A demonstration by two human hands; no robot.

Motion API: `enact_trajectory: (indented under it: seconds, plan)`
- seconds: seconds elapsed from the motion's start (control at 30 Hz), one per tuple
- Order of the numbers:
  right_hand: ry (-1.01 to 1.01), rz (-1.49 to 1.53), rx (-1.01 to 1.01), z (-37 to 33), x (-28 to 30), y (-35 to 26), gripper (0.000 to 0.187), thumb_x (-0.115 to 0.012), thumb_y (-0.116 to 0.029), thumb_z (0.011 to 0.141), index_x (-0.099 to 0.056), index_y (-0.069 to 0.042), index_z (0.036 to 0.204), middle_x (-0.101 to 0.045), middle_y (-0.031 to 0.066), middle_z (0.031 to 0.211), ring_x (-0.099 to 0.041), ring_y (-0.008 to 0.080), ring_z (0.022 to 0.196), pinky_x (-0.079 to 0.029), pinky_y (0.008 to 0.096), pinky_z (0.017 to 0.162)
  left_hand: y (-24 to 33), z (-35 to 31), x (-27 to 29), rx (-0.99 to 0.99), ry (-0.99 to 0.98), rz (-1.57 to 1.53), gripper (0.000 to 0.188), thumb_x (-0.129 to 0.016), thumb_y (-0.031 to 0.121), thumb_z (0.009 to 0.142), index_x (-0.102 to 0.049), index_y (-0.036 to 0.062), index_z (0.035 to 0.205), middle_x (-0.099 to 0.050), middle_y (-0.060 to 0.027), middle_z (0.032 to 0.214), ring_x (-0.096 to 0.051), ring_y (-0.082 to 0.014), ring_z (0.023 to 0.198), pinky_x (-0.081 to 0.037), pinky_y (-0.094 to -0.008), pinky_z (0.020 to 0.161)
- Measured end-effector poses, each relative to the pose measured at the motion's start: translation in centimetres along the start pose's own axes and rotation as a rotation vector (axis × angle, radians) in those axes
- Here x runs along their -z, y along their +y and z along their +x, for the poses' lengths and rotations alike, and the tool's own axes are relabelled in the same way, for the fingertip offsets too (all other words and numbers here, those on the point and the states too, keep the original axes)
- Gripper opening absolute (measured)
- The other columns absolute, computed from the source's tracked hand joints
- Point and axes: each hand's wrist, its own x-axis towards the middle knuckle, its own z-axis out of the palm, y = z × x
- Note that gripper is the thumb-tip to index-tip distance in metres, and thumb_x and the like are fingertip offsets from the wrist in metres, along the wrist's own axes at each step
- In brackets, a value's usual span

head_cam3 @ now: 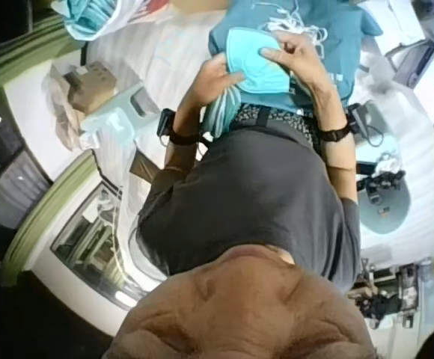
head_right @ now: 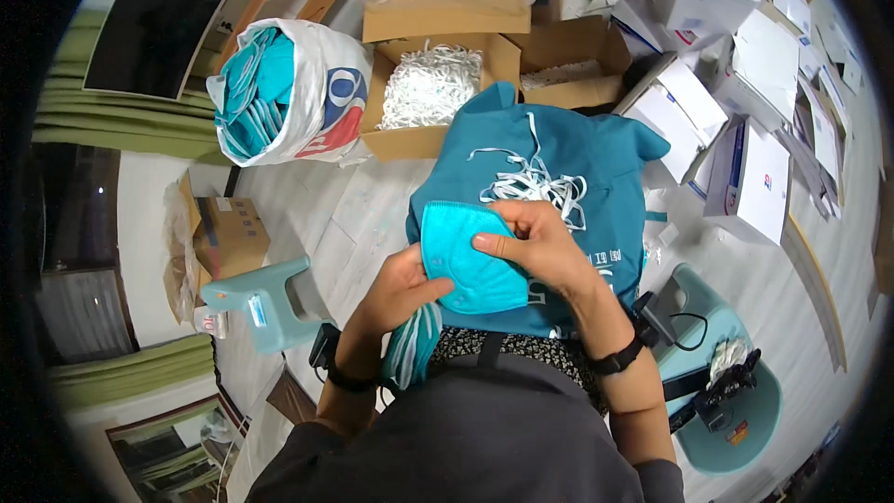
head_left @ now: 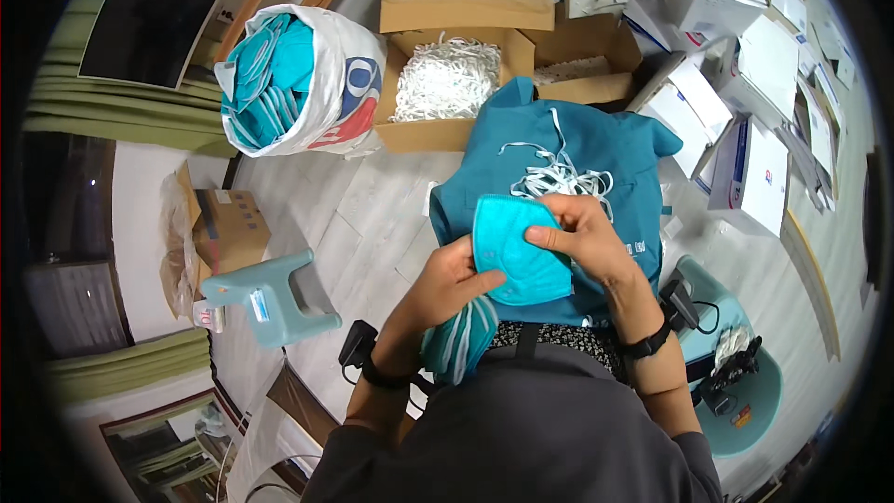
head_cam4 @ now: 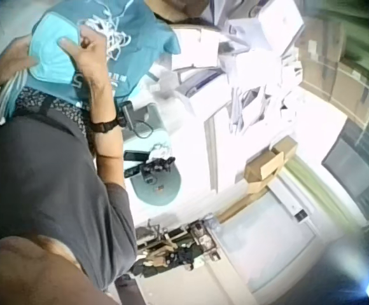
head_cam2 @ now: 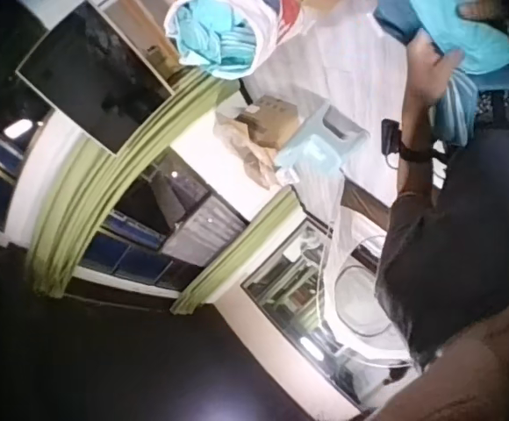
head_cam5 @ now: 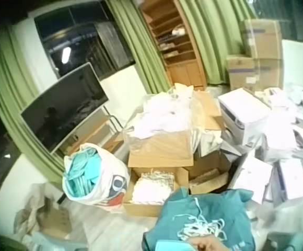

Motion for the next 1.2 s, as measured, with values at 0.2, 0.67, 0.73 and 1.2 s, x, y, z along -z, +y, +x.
enact_trajectory:
  seconds: [0.2,0.67,0.73,1.2]
  plan:
    - [0.281,-0.704,0.561,0.2,-4.8,-0.3,0.020,-0.060,-0.007,0.087,-0.065,0.000,0.105,-0.066,0.0138,0.098,-0.061,0.0285,0.084,-0.049,0.0345,0.076,-0.3,3.9,1.4,-0.038,0.568,-0.260,0.043,-0.046,0.040,0.098,-0.060,-0.0003,0.102,-0.063,-0.0047,0.084,-0.053,-0.0091,0.065,-0.045,-0.0233,0.062]
    - [0.409,-0.192,0.307,1.5,-3.7,1.0,0.042,-0.067,-0.011,0.085,-0.051,0.000,0.122,-0.062,0.0091,0.107,-0.059,0.0171,0.095,-0.047,0.0291,0.085,-3.3,3.8,2.6,-0.146,0.391,0.186,0.033,-0.061,0.031,0.092,-0.067,-0.0009,0.100,-0.061,-0.0077,0.111,-0.057,-0.0137,0.096,-0.045,-0.0288,0.087]
    - [0.384,-0.137,0.265,2.0,-3.4,1.3,0.043,-0.067,-0.012,0.086,-0.051,0.000,0.123,-0.062,0.0079,0.109,-0.058,0.0152,0.096,-0.046,0.0285,0.087,-1.9,3.7,1.8,-0.125,0.283,0.048,0.030,-0.066,0.021,0.090,-0.063,-0.0017,0.109,-0.064,-0.0064,0.108,-0.059,-0.0126,0.094,-0.047,-0.0280,0.085]
    - [0.696,-0.487,0.255,-1.4,2.1,3.3,0.025,-0.056,-0.012,0.094,-0.055,0.002,0.114,-0.061,0.0062,0.092,-0.057,0.0108,0.080,-0.045,0.0214,0.068,6.2,-0.1,27.8,-0.719,1.471,0.005,0.039,-0.066,0.008,0.081,-0.057,0.0030,0.118,-0.062,-0.0067,0.111,-0.057,-0.0195,0.101,-0.046,-0.0360,0.087]
